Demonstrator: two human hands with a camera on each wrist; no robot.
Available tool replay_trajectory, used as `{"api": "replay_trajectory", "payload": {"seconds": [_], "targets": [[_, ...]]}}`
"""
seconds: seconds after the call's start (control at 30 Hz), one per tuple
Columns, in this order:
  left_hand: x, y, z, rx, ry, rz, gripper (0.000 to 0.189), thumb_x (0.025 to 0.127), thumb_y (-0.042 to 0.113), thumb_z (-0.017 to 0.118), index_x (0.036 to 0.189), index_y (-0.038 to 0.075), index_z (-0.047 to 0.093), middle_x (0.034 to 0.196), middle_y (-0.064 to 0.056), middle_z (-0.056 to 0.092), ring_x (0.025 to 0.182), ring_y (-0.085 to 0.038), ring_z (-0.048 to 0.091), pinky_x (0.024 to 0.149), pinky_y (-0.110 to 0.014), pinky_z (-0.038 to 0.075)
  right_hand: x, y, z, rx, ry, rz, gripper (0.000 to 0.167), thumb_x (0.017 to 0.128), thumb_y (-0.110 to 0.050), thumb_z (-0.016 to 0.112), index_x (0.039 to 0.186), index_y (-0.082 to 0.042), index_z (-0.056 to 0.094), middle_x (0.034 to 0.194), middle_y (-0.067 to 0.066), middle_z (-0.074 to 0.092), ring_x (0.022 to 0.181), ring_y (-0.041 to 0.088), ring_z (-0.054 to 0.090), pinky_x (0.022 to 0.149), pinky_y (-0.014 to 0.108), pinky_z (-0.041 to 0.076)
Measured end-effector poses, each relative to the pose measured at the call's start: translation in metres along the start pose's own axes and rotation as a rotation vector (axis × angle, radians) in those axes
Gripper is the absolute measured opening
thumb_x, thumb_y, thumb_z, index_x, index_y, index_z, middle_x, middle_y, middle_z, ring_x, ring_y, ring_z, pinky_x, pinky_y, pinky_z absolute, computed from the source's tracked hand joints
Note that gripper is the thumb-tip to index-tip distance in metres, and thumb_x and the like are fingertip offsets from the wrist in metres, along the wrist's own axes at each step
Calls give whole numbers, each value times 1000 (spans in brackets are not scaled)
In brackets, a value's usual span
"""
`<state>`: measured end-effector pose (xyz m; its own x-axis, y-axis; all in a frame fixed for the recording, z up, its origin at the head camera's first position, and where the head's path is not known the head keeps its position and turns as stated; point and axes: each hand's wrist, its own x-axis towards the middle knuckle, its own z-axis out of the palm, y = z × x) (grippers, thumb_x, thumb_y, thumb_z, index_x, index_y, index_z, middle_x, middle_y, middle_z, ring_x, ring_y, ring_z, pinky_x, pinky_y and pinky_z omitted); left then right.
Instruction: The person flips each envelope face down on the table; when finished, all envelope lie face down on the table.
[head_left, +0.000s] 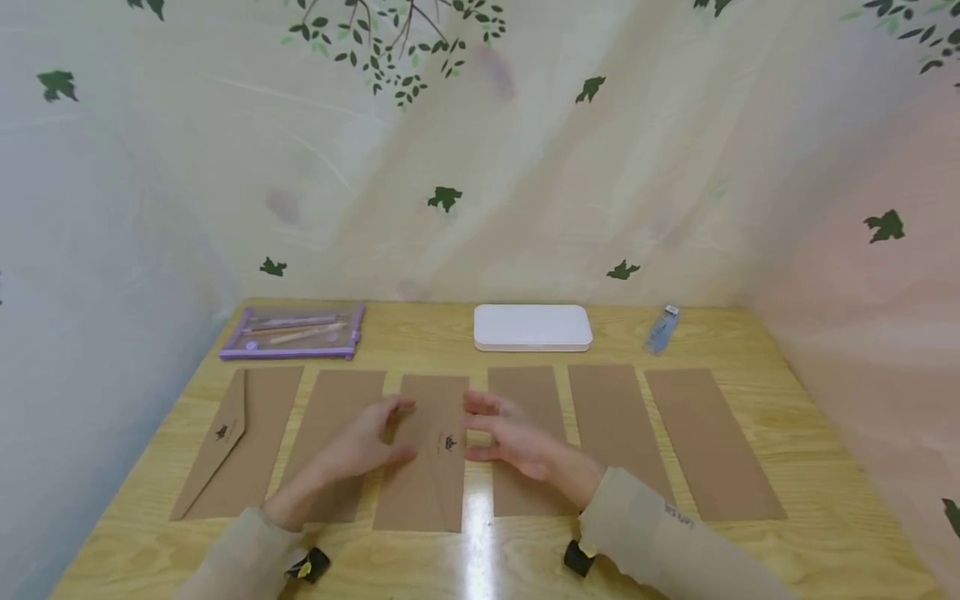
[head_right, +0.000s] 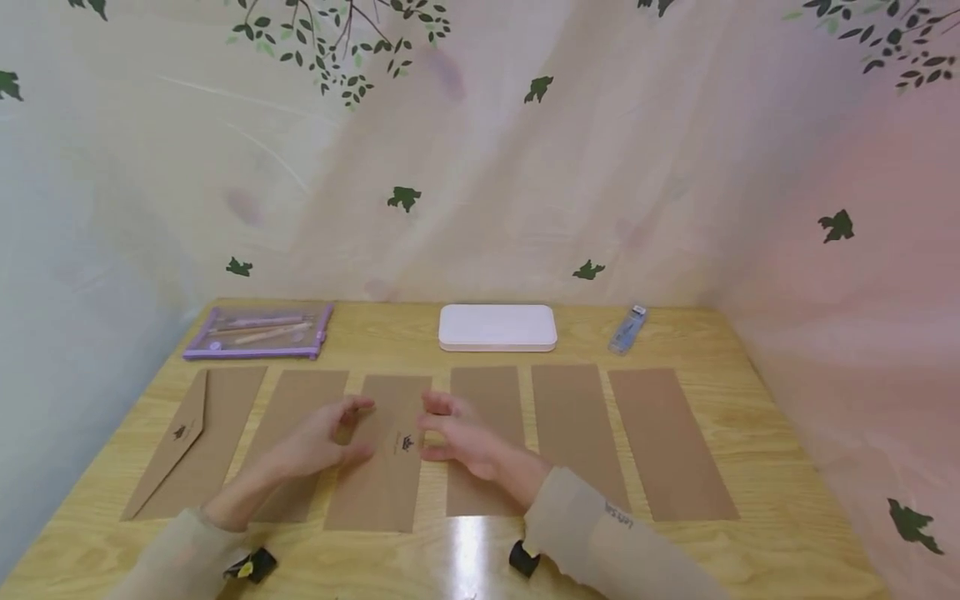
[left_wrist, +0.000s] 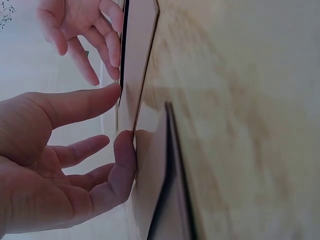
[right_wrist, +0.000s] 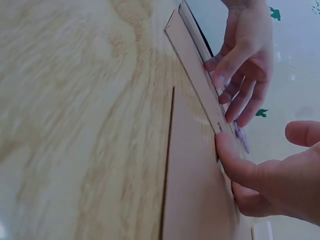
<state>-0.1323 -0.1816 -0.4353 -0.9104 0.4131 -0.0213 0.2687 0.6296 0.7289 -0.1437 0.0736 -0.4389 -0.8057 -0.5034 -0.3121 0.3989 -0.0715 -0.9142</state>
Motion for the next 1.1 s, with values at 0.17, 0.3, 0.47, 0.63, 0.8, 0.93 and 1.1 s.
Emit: {"api": "replay_trajectory", "payload": {"seconds": [0.17,0.3,0.47,0.63,0.8,0.93,1.1], "targets": [[-1,4,1,54,9,-12,68,77,9,88,134,-9,55,130,-27,61,117,-42,59,101,-56,48,1,1,0,35,16,8,60,103,-8,53,156,5,27,160,27,22,147,44,23,98,54,52],[-2,6,2,51,8,-38,69,76,9,89,135,-7,56,131,-26,61,119,-42,58,102,-55,48,0,1,-2,79,2,19,62,103,-10,52,157,4,24,162,27,19,149,42,19,100,58,49],[-2,7,3,51,17,-48,68,76,8,88,134,-6,57,131,-25,61,118,-42,59,101,-54,49,0,1,-4,100,-6,18,65,102,-11,53,158,3,21,162,27,17,149,42,17,102,59,47],[-1,8,5,55,15,-41,66,77,6,88,134,-8,57,131,-26,61,119,-43,58,103,-55,48,0,0,-5,130,0,18,69,101,-11,54,159,2,19,162,27,17,149,41,18,103,59,46],[-2,7,5,54,3,-47,66,77,6,87,134,-8,56,133,-26,60,121,-43,57,104,-55,46,-1,-1,-6,165,-6,29,69,102,-11,52,159,1,16,163,27,16,149,44,18,105,58,44],[-1,8,3,62,5,-46,66,78,7,87,135,-8,56,135,-26,59,124,-44,55,106,-55,45,-1,-1,-7,181,-12,31,67,103,-11,52,159,1,17,161,27,20,147,46,23,107,59,43],[0,8,0,51,-3,-41,66,80,8,85,136,-9,55,136,-27,58,126,-45,53,107,-56,43,-1,-1,-8,180,-25,29,66,103,-12,52,158,2,19,158,27,23,144,46,28,108,60,41]]}}
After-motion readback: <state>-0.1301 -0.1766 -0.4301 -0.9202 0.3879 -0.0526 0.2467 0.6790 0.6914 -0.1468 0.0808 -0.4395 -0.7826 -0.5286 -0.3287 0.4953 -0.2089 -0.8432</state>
